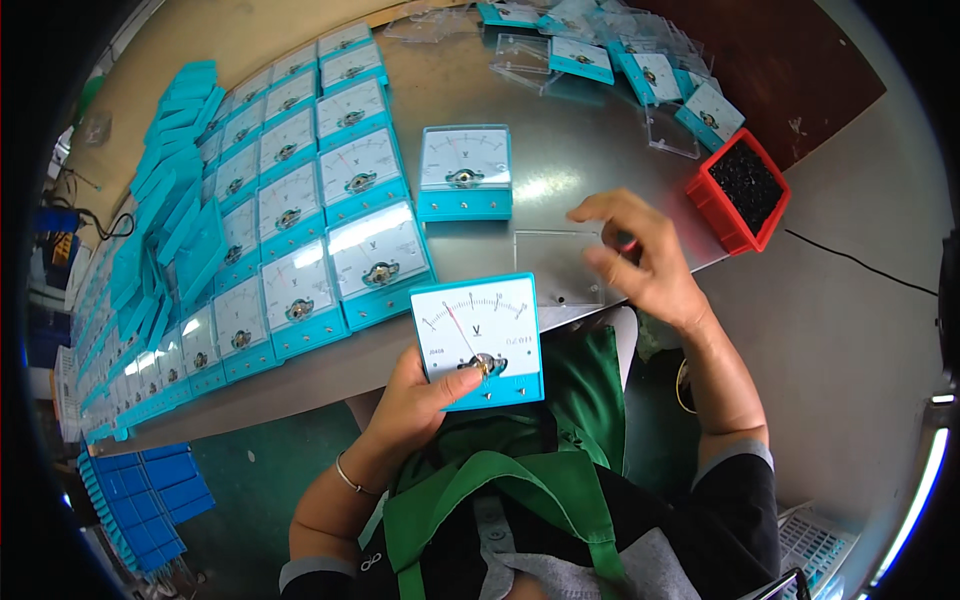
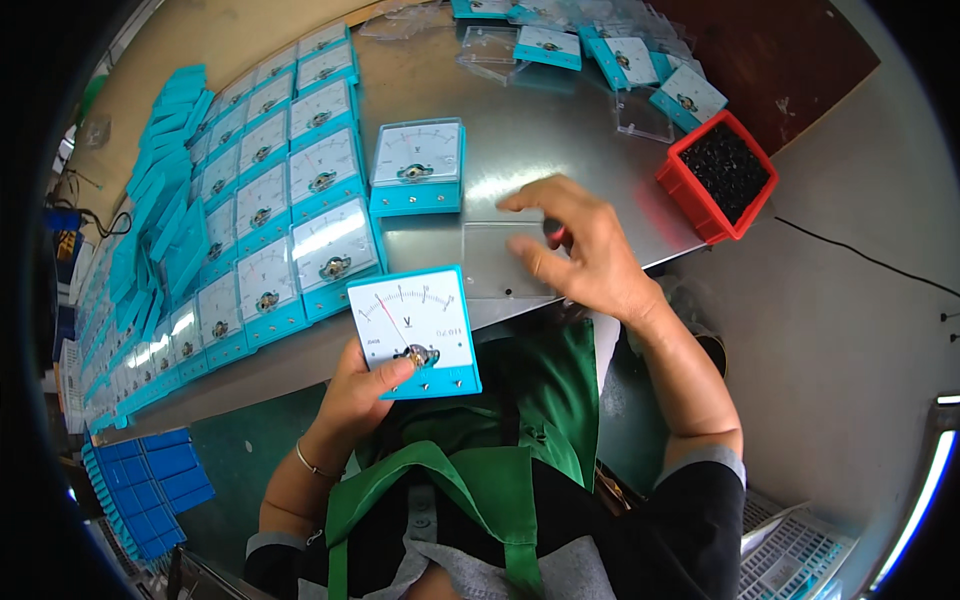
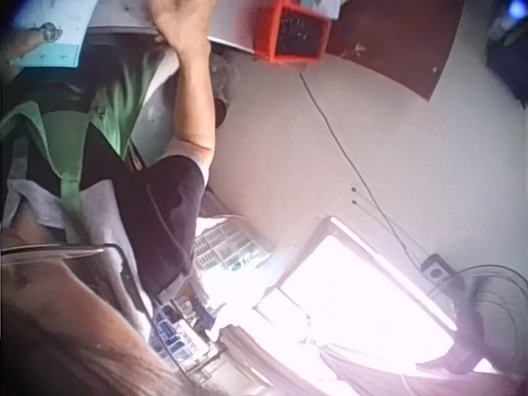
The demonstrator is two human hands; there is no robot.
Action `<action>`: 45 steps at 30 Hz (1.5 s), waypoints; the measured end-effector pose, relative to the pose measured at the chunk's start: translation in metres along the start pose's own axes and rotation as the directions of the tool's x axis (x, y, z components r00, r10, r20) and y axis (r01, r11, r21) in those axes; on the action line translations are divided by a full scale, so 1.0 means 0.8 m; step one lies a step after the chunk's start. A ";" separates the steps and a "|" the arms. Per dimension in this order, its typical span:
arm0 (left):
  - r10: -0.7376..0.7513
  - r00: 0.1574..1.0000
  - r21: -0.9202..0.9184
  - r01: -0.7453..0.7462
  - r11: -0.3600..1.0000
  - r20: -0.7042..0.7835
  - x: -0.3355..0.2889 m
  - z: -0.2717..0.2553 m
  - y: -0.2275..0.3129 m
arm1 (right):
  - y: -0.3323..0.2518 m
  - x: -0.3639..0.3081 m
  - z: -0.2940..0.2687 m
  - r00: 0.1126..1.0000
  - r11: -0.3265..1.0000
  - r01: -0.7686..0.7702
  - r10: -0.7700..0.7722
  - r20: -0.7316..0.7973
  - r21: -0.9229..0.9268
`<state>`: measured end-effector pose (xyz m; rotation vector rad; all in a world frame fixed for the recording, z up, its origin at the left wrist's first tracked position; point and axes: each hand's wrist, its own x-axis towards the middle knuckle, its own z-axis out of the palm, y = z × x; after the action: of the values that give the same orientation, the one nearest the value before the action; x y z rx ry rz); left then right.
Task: The person assembles small teal electrical meters at a workbench. They repeatedly pick up a meter, use a screwdriver to tighten screws on the front face, place a clear plastic cover over the meter, and then set the assembled unit aside. This process is repeated for multiple units throughout the clip.
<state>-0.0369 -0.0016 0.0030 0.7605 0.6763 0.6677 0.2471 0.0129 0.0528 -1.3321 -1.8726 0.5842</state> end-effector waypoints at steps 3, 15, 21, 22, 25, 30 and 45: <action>0.082 0.996 -0.056 -0.081 0.995 0.015 0.011 0.003 0.005 | 0.025 -0.030 0.019 0.982 0.846 0.171 -0.109 0.152 -0.505; -0.030 0.989 -0.349 0.079 0.934 0.143 0.023 -0.001 0.008 | -0.050 -0.021 0.037 0.989 0.990 -0.099 0.087 0.117 0.098; -0.093 0.978 -0.403 0.162 0.901 0.185 0.024 -0.006 0.006 | -0.050 -0.012 0.051 0.973 0.989 -0.139 0.126 0.193 0.056; -0.100 0.977 -0.411 0.172 0.895 0.190 0.023 -0.008 0.006 | -0.047 -0.013 0.053 0.976 0.991 -0.122 0.110 0.188 0.056; -0.109 0.976 -0.372 0.174 0.912 0.189 0.021 -0.008 0.004 | -0.042 -0.016 0.058 0.982 0.996 -0.074 0.063 0.177 0.058; -0.033 0.977 -0.356 0.108 0.928 0.209 0.015 0.000 0.002 | -0.053 -0.024 0.054 0.969 0.995 -0.093 0.083 0.231 0.035; 0.021 0.990 -0.142 -0.001 0.990 0.142 0.001 0.014 -0.007 | -0.032 -0.088 0.125 0.951 0.667 -0.307 0.225 0.210 0.679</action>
<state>-0.0267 -0.0087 0.0041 0.6737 0.4884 0.6577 0.1655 -0.0562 -0.0120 -1.0444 -1.2855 1.3980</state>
